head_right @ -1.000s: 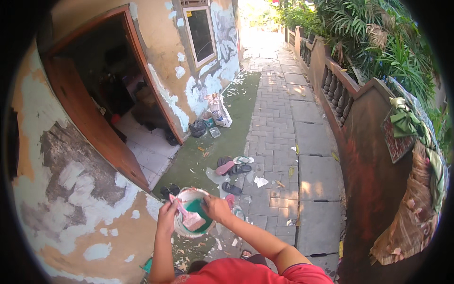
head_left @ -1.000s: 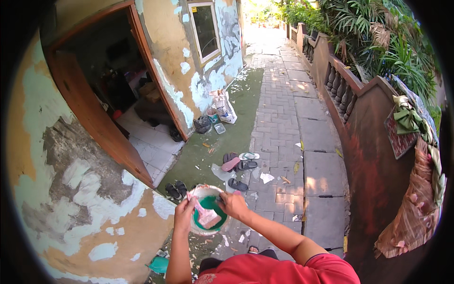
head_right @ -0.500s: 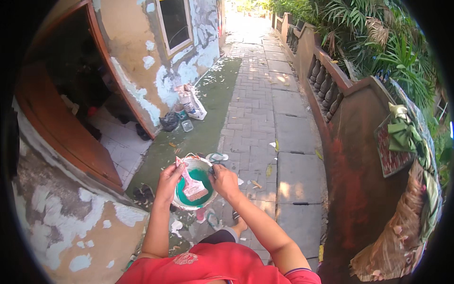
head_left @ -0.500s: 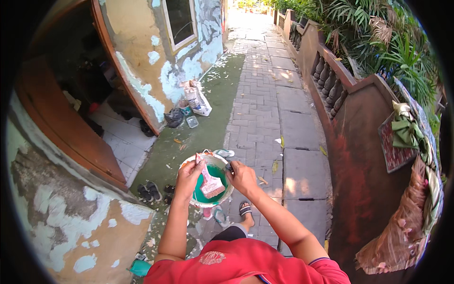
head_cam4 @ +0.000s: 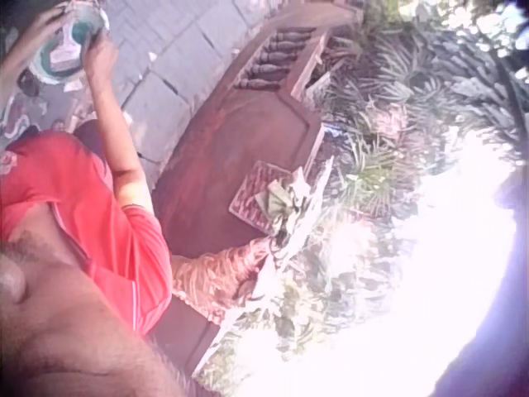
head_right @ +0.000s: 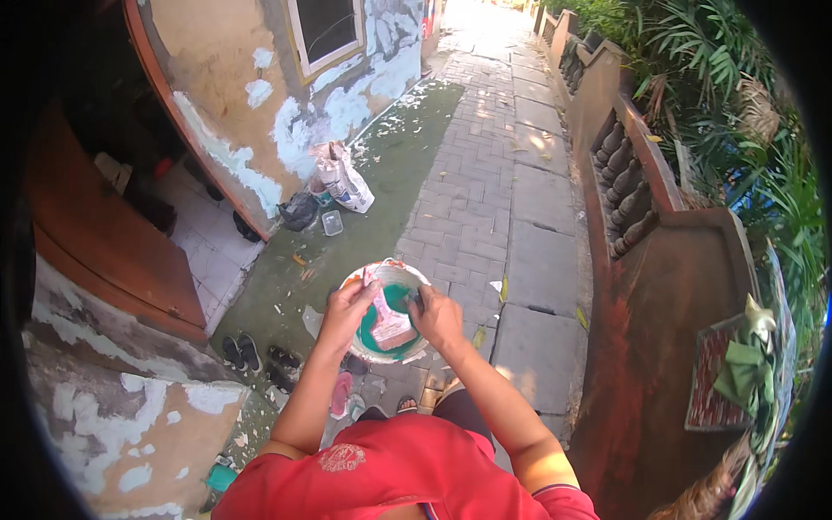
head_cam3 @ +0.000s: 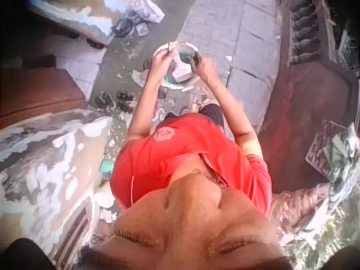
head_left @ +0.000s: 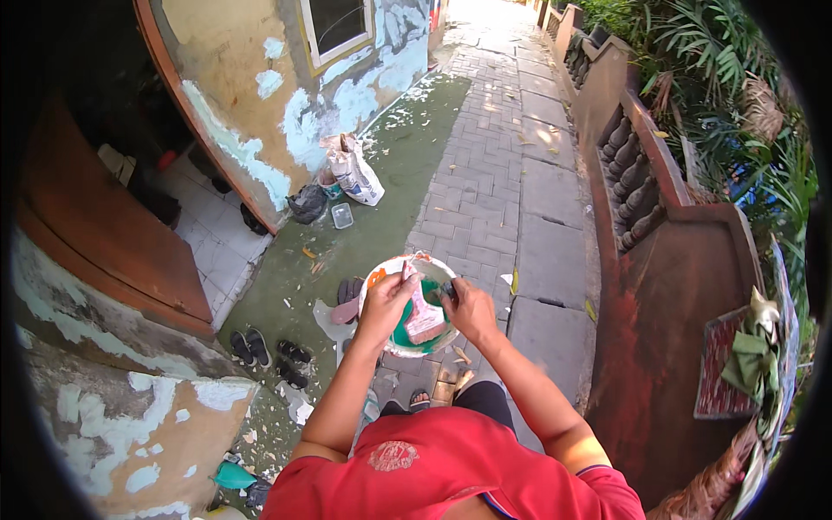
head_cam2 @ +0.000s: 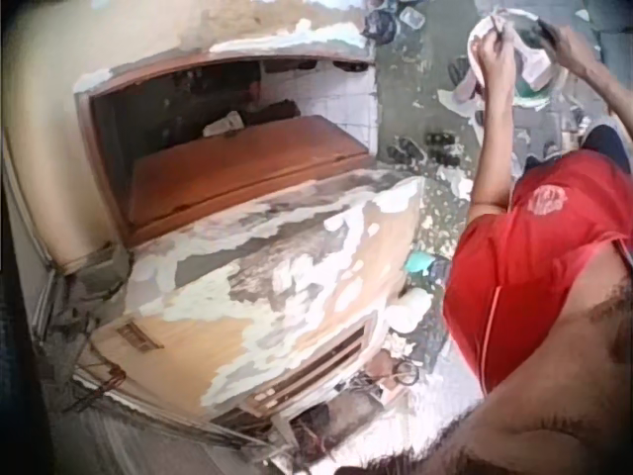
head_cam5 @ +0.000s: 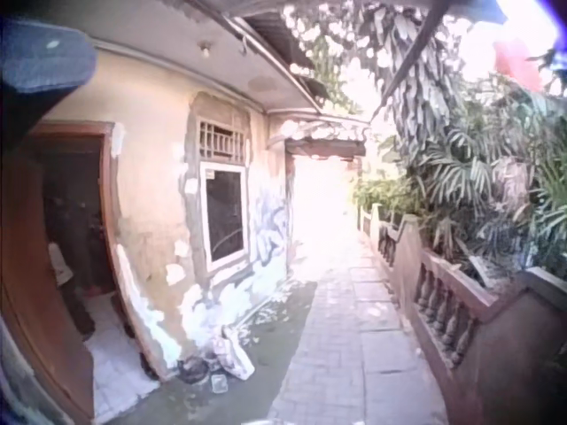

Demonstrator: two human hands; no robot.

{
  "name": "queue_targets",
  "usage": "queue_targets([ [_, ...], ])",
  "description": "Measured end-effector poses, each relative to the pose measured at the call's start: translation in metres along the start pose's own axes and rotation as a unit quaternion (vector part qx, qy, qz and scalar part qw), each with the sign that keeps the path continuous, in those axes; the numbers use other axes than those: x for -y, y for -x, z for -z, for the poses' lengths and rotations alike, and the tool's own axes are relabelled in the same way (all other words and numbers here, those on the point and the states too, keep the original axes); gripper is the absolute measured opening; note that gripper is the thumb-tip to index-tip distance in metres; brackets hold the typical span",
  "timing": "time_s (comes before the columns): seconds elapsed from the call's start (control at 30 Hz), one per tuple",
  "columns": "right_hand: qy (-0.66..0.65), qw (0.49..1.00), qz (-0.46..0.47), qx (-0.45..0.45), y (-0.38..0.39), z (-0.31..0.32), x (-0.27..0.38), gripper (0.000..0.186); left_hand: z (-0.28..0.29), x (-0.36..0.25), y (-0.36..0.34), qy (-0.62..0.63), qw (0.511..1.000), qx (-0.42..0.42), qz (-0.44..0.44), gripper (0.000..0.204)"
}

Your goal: The person prepares a mixture of green paint in a small bucket by stirring it with a small brush and adding paint from a plastic bag.

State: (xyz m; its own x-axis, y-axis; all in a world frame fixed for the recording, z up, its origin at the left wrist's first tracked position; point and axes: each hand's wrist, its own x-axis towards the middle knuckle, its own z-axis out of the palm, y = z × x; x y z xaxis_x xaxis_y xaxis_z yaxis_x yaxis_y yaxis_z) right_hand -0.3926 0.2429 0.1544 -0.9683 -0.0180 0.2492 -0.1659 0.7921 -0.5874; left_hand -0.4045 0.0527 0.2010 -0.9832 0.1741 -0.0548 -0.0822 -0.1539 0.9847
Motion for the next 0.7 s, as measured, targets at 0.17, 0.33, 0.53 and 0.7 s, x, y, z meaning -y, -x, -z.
queue_targets([
  [0.17,0.010,0.999,0.042,-0.009,-0.100,0.003,-0.064,0.021,-0.039,0.006,-0.104,-0.026,0.999,-0.033,-0.019,0.025],
  [0.33,-0.019,0.994,0.106,0.007,-0.212,0.009,-0.126,0.020,-0.066,0.006,-0.200,-0.049,0.996,-0.069,0.019,0.031],
  [0.53,-0.032,0.990,0.117,0.074,-0.342,0.007,-0.166,0.022,-0.079,-0.005,-0.300,-0.026,0.990,-0.141,-0.014,0.031],
  [0.7,-0.067,0.991,0.116,0.024,-0.435,-0.009,-0.184,0.022,-0.068,-0.012,-0.377,0.048,0.981,-0.186,0.008,0.031],
])
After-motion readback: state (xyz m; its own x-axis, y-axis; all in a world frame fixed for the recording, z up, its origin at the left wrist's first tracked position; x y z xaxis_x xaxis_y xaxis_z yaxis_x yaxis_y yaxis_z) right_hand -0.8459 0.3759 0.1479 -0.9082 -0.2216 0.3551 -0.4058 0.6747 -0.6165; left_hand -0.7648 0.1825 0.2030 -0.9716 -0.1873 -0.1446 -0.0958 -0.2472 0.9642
